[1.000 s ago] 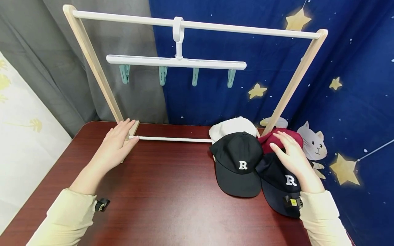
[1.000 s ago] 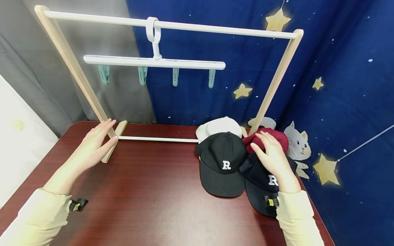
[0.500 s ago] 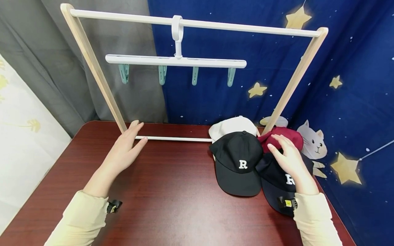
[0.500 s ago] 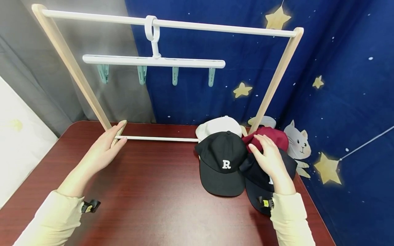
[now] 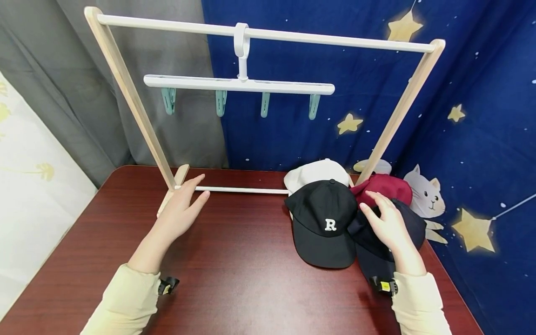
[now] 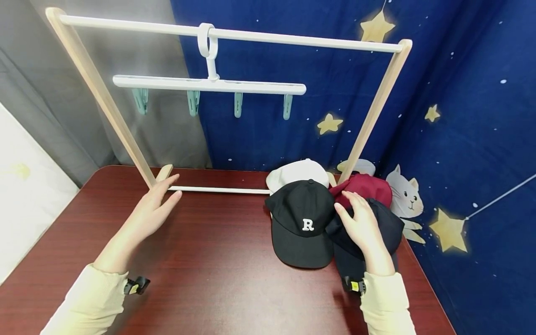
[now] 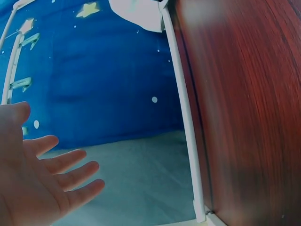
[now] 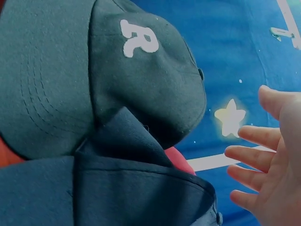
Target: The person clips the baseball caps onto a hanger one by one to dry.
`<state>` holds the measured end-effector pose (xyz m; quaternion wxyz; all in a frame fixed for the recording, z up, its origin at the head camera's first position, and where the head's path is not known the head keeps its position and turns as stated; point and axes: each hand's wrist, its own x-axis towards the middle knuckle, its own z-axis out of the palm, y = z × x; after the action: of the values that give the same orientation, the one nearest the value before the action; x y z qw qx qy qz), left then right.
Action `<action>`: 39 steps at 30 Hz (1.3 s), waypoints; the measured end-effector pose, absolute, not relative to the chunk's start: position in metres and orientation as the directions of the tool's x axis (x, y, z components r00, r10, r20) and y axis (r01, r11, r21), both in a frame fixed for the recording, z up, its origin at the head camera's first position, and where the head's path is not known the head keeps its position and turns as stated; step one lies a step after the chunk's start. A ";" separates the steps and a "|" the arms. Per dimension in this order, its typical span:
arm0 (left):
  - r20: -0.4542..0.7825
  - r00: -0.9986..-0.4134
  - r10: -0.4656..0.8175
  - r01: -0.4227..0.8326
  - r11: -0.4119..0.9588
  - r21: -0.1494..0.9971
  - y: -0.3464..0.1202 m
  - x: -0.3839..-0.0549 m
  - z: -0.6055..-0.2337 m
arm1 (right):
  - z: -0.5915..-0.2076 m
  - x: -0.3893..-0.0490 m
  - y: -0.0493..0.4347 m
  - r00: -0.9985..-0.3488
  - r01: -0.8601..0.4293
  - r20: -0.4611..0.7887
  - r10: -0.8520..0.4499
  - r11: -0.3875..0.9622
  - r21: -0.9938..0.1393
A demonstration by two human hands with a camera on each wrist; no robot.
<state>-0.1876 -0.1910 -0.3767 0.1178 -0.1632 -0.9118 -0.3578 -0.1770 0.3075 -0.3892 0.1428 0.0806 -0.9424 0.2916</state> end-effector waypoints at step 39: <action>0.213 -0.964 0.160 0.266 0.583 0.767 -0.124 -0.185 -0.409 | -0.416 -0.149 0.281 -0.921 -0.233 0.388 0.026 0.761 -0.606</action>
<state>-0.1849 -0.1245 -0.4093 0.0605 -0.1200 -0.8876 -0.4405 -0.1492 0.2810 -0.4160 0.1902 0.0564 -0.9188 0.3413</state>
